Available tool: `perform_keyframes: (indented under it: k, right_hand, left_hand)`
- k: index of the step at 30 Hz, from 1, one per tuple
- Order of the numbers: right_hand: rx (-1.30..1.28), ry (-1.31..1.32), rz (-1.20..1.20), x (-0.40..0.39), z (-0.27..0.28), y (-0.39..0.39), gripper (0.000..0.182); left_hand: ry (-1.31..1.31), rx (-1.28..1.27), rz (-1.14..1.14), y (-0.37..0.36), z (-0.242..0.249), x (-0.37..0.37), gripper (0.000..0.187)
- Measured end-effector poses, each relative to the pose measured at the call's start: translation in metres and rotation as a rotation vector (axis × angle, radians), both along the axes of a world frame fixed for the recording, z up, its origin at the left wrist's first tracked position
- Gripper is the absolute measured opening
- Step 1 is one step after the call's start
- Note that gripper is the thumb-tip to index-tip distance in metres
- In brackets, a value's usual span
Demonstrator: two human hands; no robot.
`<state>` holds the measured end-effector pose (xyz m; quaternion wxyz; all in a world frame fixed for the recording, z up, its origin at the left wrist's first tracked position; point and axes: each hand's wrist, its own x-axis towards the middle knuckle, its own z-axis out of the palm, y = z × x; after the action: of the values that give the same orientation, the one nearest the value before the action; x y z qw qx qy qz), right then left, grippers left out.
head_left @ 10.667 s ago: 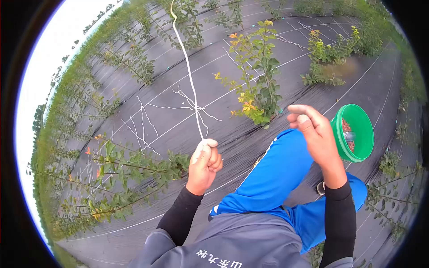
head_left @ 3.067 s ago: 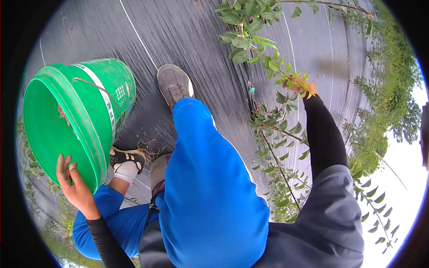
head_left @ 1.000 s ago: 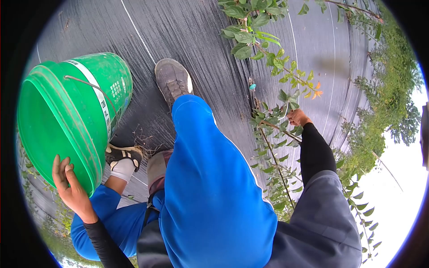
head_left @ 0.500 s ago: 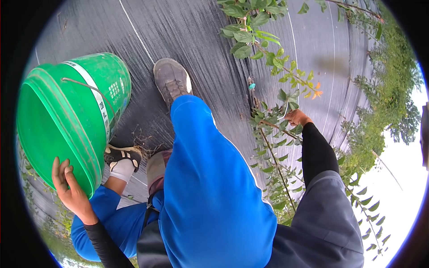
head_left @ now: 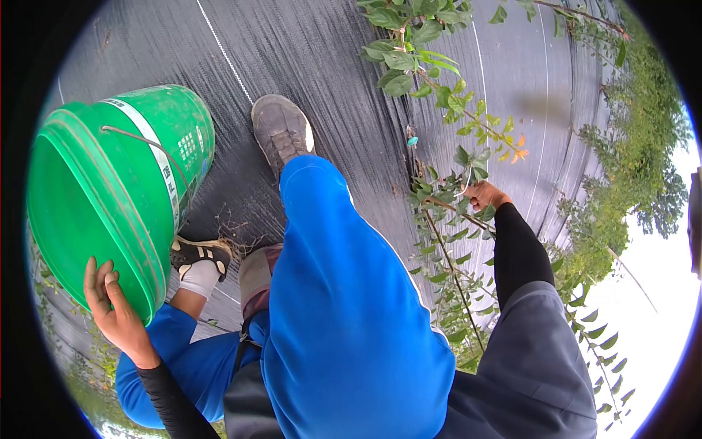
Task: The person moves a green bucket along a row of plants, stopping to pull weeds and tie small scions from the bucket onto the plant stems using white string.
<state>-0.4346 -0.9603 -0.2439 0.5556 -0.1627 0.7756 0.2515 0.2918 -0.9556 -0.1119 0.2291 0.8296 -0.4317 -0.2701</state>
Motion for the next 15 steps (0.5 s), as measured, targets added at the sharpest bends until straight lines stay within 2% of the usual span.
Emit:
perform_keyframes:
  k: [4,6,10,11,13,15]
  right_hand:
    - [-0.048,0.032,0.014,0.001,0.001,-0.001,0.043]
    - [-0.036,0.124,0.156,-0.005,-0.006,0.001,0.04]
    - [-0.095,0.07,0.098,-0.036,-0.025,0.015,0.038]
    - [-0.058,-0.077,0.396,-0.057,-0.04,0.024,0.037]
    - [-0.02,-0.224,0.693,-0.053,-0.037,0.021,0.036]
    - [-0.086,-0.161,0.652,-0.042,-0.03,0.019,0.032]
  left_hand:
    - [0.011,-0.007,0.007,0.0,0.0,-0.001,0.034]
    - [0.016,-0.012,0.01,0.0,-0.001,-0.001,0.034]
    - [0.0,0.001,0.01,-0.001,0.001,-0.002,0.034]
    - [0.008,-0.008,0.013,-0.001,0.001,-0.003,0.034]
    - [0.017,-0.019,0.016,-0.001,0.0,-0.003,0.034]
    - [0.027,-0.026,0.008,0.0,-0.001,0.0,0.034]
